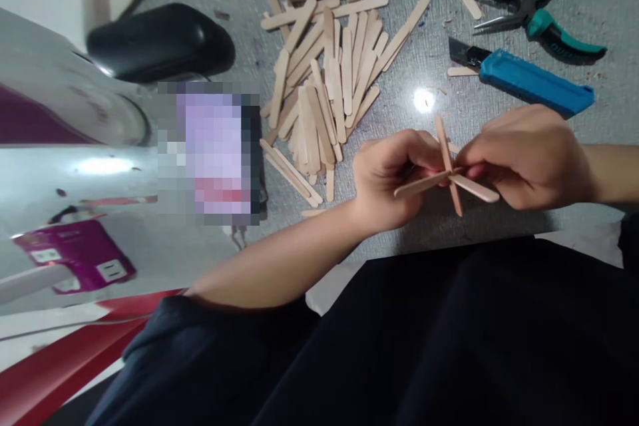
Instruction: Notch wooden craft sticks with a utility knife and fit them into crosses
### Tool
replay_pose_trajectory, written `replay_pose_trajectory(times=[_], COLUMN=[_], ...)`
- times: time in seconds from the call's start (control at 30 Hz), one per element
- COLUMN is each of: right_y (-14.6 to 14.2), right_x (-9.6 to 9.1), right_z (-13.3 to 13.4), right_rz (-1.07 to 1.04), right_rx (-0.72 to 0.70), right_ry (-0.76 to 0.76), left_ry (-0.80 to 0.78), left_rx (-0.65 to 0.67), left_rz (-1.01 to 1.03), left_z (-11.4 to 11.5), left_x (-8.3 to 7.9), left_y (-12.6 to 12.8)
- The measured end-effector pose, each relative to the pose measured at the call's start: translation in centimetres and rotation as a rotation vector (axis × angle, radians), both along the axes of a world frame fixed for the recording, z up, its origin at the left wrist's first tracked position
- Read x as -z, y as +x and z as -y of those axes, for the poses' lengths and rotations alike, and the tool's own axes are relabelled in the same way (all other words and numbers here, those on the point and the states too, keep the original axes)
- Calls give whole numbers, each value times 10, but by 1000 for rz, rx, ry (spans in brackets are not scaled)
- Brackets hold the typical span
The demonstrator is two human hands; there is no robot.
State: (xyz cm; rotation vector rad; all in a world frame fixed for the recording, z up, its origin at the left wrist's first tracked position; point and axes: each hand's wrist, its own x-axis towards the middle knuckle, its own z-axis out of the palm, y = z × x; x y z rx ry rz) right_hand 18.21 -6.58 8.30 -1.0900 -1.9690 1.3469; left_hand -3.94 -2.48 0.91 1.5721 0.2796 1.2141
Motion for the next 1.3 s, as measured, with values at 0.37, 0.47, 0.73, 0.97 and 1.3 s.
replay_pose_trajectory(times=[0.37, 0.47, 0.73, 0.97, 1.3], right_y=[-2, 0, -4, -3, 15], right_x=[-1, 2, 12, 14, 7], right_z=[-1, -3, -10, -1, 1], right_rz=[-98, -61, -268, 36, 673], right_rx=[41, 111, 136, 273, 193], right_ry=[-220, -66, -425, -30, 582], left_ry=[-341, -532, -799, -728, -552], left_rx=[67, 171, 420, 331, 118], left_rz=[-63, -89, -52, -145, -202], left_z=[7, 2, -9, -7, 9], left_x=[5, 3, -6, 1, 0], left_y=[-4, -4, -2, -1, -2])
